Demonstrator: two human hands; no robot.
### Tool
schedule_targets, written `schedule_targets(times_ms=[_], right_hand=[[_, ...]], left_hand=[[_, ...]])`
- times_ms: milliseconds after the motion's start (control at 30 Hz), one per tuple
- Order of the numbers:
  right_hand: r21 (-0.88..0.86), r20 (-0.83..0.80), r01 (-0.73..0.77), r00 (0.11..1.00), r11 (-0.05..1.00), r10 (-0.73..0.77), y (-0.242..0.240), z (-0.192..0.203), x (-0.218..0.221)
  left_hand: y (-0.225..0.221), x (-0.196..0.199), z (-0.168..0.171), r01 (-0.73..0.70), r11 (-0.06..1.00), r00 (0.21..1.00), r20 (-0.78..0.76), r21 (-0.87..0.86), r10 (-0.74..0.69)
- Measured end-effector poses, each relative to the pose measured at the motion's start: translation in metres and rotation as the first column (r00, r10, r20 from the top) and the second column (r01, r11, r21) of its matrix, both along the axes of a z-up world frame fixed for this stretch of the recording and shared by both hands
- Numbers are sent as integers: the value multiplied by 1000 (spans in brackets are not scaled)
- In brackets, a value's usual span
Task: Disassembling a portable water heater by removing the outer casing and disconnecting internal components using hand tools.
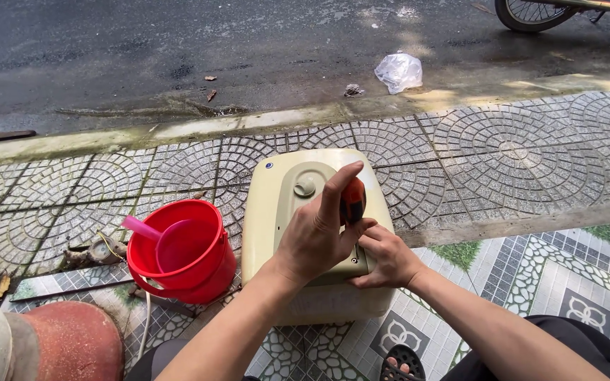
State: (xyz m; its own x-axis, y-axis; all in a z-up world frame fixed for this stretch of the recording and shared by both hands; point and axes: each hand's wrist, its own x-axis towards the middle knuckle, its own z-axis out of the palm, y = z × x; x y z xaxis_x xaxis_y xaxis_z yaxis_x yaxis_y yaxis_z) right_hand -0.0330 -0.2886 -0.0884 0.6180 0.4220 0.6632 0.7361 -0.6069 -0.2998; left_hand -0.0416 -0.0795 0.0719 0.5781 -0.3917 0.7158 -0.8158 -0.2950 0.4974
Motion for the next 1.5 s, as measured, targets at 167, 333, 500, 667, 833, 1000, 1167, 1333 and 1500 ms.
schedule_targets(times_ms=[167,333,500,667,833,1000,1167,1333,1500], right_hand=[[13,-31,3,1000,1000,-3,-1,-6,1],[30,-56,-10,998,1000,11,-7,-22,6],[22,-52,-28,998,999,29,-5,-13,4],[23,-59,-32,998,999,33,-3,-8,3],[17,-38,-31,999,999,32,-3,-8,2],[-23,-50,-32,998,999,30,-11,-24,9],[0,-99,-8,995,1000,7,-13,-42,12],[2,-146,28,989,1000,-27,-2,-6,2],[-37,-222,47,973,998,-54,-3,10,0]], left_hand=[[-5,4,-11,-14,999,1000,-2,47,14],[-4,6,-12,-18,996,1000,-20,82,19],[-5,5,-10,15,998,1000,-21,63,-13],[-5,6,-11,19,997,999,-33,71,-17],[-7,8,-15,24,998,998,-56,64,-20],[-7,13,-15,26,999,992,-126,27,-22],[-6,13,7,16,996,982,-186,-92,-33],[-1,18,18,-10,989,992,-122,-150,-9],[2,21,26,39,976,995,-84,-213,-59]])
